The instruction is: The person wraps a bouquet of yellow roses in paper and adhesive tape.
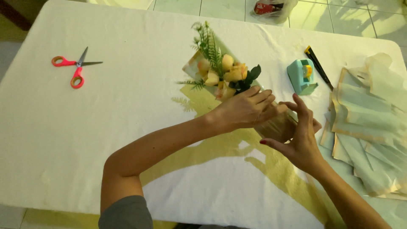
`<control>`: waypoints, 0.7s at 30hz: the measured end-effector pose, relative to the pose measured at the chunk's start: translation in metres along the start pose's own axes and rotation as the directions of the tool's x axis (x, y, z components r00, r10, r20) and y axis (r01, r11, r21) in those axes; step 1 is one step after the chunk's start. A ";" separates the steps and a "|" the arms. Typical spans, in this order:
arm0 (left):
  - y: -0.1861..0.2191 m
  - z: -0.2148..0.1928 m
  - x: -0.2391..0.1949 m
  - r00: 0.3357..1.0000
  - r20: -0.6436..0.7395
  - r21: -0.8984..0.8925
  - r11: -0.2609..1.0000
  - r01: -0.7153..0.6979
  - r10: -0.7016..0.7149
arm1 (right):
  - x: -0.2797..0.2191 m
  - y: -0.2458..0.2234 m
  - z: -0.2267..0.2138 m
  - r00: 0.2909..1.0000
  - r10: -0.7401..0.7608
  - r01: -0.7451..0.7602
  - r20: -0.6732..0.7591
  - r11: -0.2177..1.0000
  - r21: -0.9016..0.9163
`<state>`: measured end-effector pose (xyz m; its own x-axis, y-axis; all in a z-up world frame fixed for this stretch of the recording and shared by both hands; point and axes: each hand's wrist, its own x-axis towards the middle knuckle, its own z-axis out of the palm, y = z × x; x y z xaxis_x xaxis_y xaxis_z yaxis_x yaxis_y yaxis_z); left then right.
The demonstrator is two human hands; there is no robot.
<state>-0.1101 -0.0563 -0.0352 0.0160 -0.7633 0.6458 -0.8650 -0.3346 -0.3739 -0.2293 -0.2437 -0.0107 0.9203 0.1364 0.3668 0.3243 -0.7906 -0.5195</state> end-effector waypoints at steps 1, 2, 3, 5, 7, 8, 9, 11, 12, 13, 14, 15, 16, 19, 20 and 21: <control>-0.004 -0.001 0.000 1.000 0.000 0.005 1.000 -0.001 0.001 | 0.004 -0.006 -0.007 1.000 -0.004 0.004 -0.002 1.000 0.001; -0.007 -0.003 0.001 0.995 -0.097 0.004 1.000 -0.012 0.012 | 0.009 -0.012 -0.014 1.000 -0.012 0.013 -0.028 1.000 0.017; -0.010 -0.004 0.001 0.980 -0.196 0.003 1.000 -0.022 0.023 | 0.013 -0.018 -0.021 0.998 -0.019 0.021 -0.053 0.999 0.031; -0.020 -0.030 0.000 0.992 -0.090 0.088 0.993 -0.085 0.093 | 0.014 -0.014 -0.027 0.996 -0.068 0.064 -0.052 0.995 -0.080; -0.023 -0.046 -0.004 0.988 0.024 0.166 0.974 -0.156 0.154 | 0.015 -0.012 -0.025 0.992 -0.117 0.106 -0.047 0.976 -0.188; -0.022 -0.048 -0.006 0.990 0.047 0.189 0.972 -0.140 0.133 | 0.015 -0.012 -0.020 0.986 -0.167 0.155 -0.032 0.961 -0.230; -0.020 -0.049 -0.007 0.991 0.069 0.208 0.970 -0.125 0.113 | 0.015 -0.012 -0.016 0.977 -0.212 0.200 -0.015 0.941 -0.272; -0.017 -0.052 -0.008 0.993 0.081 0.213 0.972 -0.104 0.088 | 0.015 -0.011 -0.005 0.972 -0.234 0.219 -0.022 0.936 -0.277; -0.015 -0.054 -0.008 0.994 0.092 0.218 0.973 -0.081 0.062 | 0.015 -0.011 0.000 0.966 -0.257 0.239 -0.029 0.929 -0.283; -0.014 -0.056 -0.008 0.994 0.094 0.221 0.972 -0.083 0.063 | 0.016 -0.010 0.001 0.965 -0.260 0.241 -0.031 0.929 -0.281; -0.014 -0.058 -0.007 0.993 0.100 0.248 0.966 -0.077 0.054 | 0.016 -0.010 0.001 0.975 -0.222 0.207 -0.033 0.946 -0.248; -0.013 -0.060 -0.007 0.993 0.106 0.275 0.959 -0.070 0.043 | 0.017 -0.010 0.001 0.983 -0.183 0.173 -0.031 0.961 -0.214; -0.012 -0.061 -0.007 0.993 0.106 0.278 0.958 -0.070 0.042 | 0.018 -0.009 0.001 0.982 -0.186 0.175 -0.031 0.961 -0.213; -0.010 -0.061 -0.005 0.998 0.062 0.238 0.970 -0.042 0.028 | 0.019 -0.010 0.002 0.969 -0.233 0.204 -0.080 0.942 -0.267; -0.009 -0.059 -0.004 0.996 0.083 0.244 0.969 -0.030 0.010 | 0.020 -0.011 0.003 0.962 -0.252 0.208 -0.103 0.924 -0.320; -0.007 -0.057 -0.003 0.994 0.107 0.251 0.968 -0.018 -0.009 | 0.021 -0.012 0.004 0.954 -0.273 0.211 -0.123 0.905 -0.370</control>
<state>-0.1328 -0.0195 0.0035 0.0773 -0.8148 0.5746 -0.7113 -0.4489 -0.5408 -0.2132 -0.2287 -0.0003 0.7623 0.2727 0.5870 0.4070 -0.9071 -0.1071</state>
